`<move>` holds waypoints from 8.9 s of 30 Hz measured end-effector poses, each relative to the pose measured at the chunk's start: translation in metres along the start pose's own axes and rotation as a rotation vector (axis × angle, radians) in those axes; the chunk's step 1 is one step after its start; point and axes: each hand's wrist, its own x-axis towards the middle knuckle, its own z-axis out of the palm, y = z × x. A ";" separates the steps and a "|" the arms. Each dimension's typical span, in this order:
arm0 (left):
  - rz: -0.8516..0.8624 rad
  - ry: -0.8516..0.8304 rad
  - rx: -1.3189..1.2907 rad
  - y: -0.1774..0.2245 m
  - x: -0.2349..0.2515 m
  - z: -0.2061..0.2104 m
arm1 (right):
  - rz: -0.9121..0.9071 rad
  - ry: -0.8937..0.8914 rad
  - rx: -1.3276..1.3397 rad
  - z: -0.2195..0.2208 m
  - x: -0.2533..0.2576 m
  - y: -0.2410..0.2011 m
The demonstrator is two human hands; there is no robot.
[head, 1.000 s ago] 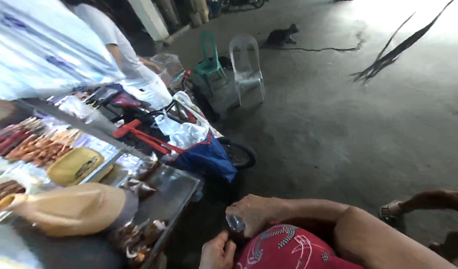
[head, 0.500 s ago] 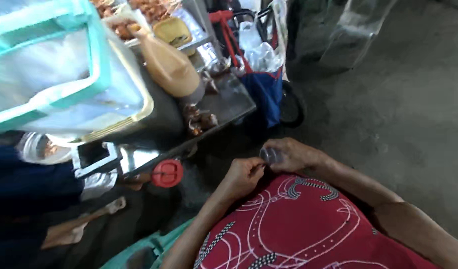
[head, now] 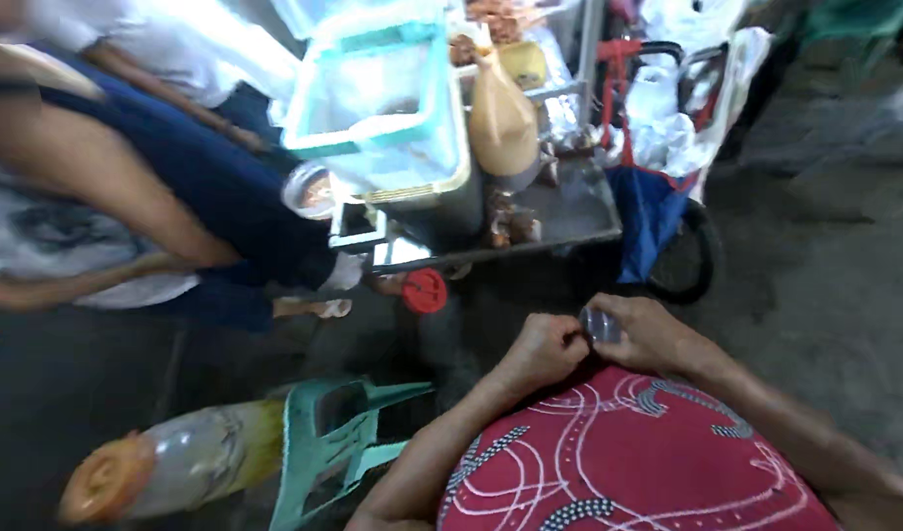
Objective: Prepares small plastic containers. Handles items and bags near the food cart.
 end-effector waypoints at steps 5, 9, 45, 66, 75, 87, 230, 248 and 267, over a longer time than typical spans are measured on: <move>0.031 0.053 0.016 -0.002 -0.005 -0.001 | -0.069 0.028 -0.032 0.005 0.011 0.001; -0.039 0.110 0.055 0.003 -0.010 0.000 | -0.065 0.016 -0.051 0.005 0.019 -0.005; 0.205 0.645 0.464 -0.017 -0.017 0.023 | -0.043 0.024 -0.030 0.011 0.030 -0.020; 0.507 0.673 0.631 -0.018 -0.018 0.013 | 0.036 -0.344 0.394 -0.015 0.048 -0.010; 0.383 0.767 0.608 -0.021 -0.016 0.015 | 0.153 -0.420 0.286 -0.028 0.049 -0.017; 0.344 0.759 0.562 -0.022 -0.005 0.018 | 0.163 -0.439 0.301 -0.033 0.047 0.002; 0.131 0.362 0.163 -0.034 0.001 -0.057 | -0.050 -0.370 -0.227 -0.046 0.133 -0.055; 0.245 0.188 -0.195 -0.050 0.004 -0.066 | -0.213 -0.515 -0.060 -0.059 0.140 -0.044; 0.247 0.187 -0.136 -0.048 0.005 -0.067 | -0.240 -0.567 -0.039 -0.060 0.146 -0.039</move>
